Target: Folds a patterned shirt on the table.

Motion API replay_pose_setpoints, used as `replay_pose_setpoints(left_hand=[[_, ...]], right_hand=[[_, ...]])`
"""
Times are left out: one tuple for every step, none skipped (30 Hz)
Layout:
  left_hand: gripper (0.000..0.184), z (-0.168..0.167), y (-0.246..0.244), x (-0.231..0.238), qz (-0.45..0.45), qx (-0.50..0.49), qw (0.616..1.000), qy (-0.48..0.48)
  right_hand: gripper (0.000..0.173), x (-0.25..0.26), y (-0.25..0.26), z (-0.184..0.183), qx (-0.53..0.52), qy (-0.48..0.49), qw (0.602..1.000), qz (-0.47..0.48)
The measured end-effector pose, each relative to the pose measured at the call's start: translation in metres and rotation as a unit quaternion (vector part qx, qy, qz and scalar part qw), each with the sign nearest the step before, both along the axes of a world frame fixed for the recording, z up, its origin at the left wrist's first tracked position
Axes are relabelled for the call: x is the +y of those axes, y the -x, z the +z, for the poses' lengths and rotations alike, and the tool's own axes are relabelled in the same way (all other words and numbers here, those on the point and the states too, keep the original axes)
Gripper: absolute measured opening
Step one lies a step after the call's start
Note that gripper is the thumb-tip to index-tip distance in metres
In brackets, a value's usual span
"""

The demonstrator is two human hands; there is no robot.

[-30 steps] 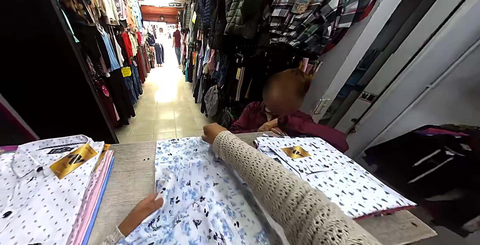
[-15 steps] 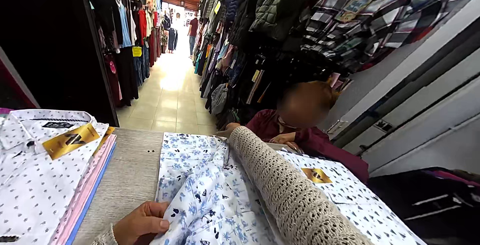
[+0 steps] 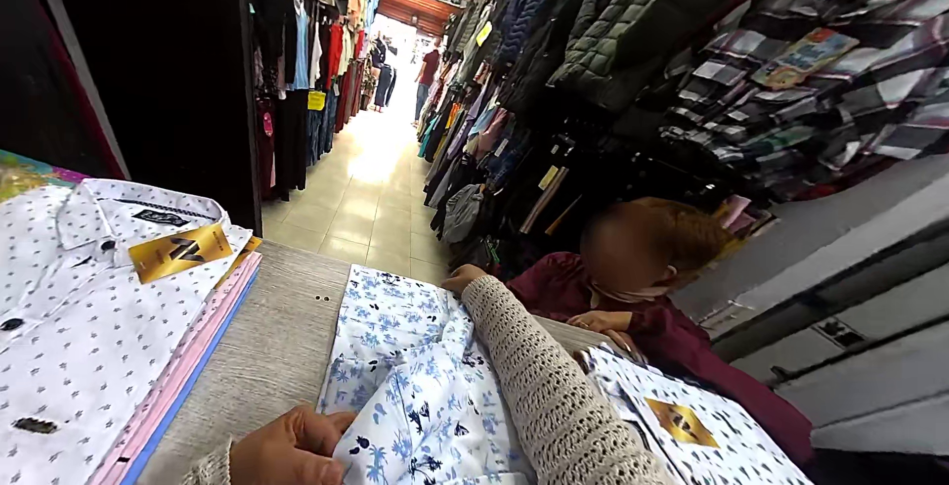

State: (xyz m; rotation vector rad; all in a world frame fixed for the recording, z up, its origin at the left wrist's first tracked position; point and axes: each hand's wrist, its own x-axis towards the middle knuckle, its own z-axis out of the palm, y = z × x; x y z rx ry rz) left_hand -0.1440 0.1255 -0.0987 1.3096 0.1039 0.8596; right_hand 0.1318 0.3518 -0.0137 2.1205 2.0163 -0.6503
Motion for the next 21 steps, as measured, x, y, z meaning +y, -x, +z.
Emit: replay_pose_setpoints(left_hand=[[0.012,0.000,0.000,0.000,0.005,0.004,1.000,0.002],[0.012,0.000,0.000,0.000,0.009,0.007,1.000,0.005],[0.012,0.000,0.001,0.001,0.011,0.008,1.000,0.007],[0.013,0.000,0.001,0.001,0.013,0.007,1.000,0.008],[0.013,0.000,0.001,0.001,0.012,0.002,1.000,0.004],[0.013,-0.001,0.002,0.002,0.007,-0.009,1.000,-0.005],[0.013,-0.003,0.002,0.002,-0.001,-0.019,1.000,-0.010],[0.013,-0.004,0.002,0.002,-0.010,-0.028,1.000,-0.009],[0.014,-0.006,0.003,0.003,-0.020,-0.036,0.999,-0.004],[0.015,-0.006,0.004,0.003,-0.028,-0.040,0.999,0.009],[0.015,-0.005,0.005,0.002,-0.035,-0.042,0.998,0.028],[0.017,-0.005,0.006,0.002,-0.041,-0.042,0.997,0.047],[0.018,-0.004,0.007,0.001,-0.043,-0.036,0.996,0.068],[0.018,-0.003,0.007,0.001,-0.037,-0.022,0.995,0.091],[0.016,0.001,0.006,-0.001,-0.008,0.005,0.992,0.123],[0.014,0.006,0.004,-0.004,0.041,0.045,0.986,0.154],[0.016,0.013,0.002,-0.006,0.080,0.083,0.979,0.166],[0.021,0.019,0.000,-0.007,0.106,0.110,0.974,0.170],[0.026,0.022,-0.001,-0.006,0.123,0.130,0.969,0.173],[0.032,0.023,-0.002,-0.006,0.133,0.140,0.965,0.179],[0.036,0.023,-0.002,-0.006,0.139,0.145,0.962,0.184]], right_hand=[[0.040,0.024,-0.012,-0.014,0.027,-0.062,0.998,0.000],[0.038,0.038,-0.019,-0.019,0.062,-0.112,0.992,-0.008],[0.036,0.043,-0.021,-0.015,0.096,-0.146,0.984,-0.022],[0.034,0.045,-0.021,-0.009,0.129,-0.170,0.976,-0.035],[0.032,0.046,-0.019,-0.003,0.171,-0.188,0.966,-0.047],[0.029,0.047,-0.016,-0.002,0.224,-0.197,0.953,-0.060],[0.027,0.047,-0.011,-0.003,0.289,-0.186,0.937,-0.067],[0.028,0.045,-0.006,-0.005,0.359,-0.153,0.919,-0.064],[0.032,0.042,-0.004,-0.007,0.414,-0.100,0.903,-0.055],[0.036,0.040,-0.003,-0.008,0.432,-0.056,0.899,-0.041],[0.038,0.038,-0.004,-0.008,0.412,-0.045,0.910,-0.016],[0.039,0.037,-0.007,-0.009,0.366,-0.063,0.928,0.018],[0.040,0.035,-0.011,-0.010,0.311,-0.097,0.944,0.059],[0.043,0.032,-0.015,-0.013,0.256,-0.122,0.954,0.095],[0.047,0.028,-0.017,-0.020,0.204,-0.129,0.963,0.116],[0.053,0.023,-0.017,-0.030,0.151,-0.126,0.973,0.123],[0.061,0.016,-0.015,-0.040,0.084,-0.117,0.983,0.118],[0.067,0.005,-0.009,-0.043,0.028,-0.106,0.989,0.098],[0.067,0.000,-0.005,-0.043,0.013,-0.100,0.992,0.081],[0.065,0.000,-0.005,-0.043,0.017,-0.102,0.992,0.078],[0.064,-0.001,-0.006,-0.042,0.030,-0.109,0.990,0.083]])
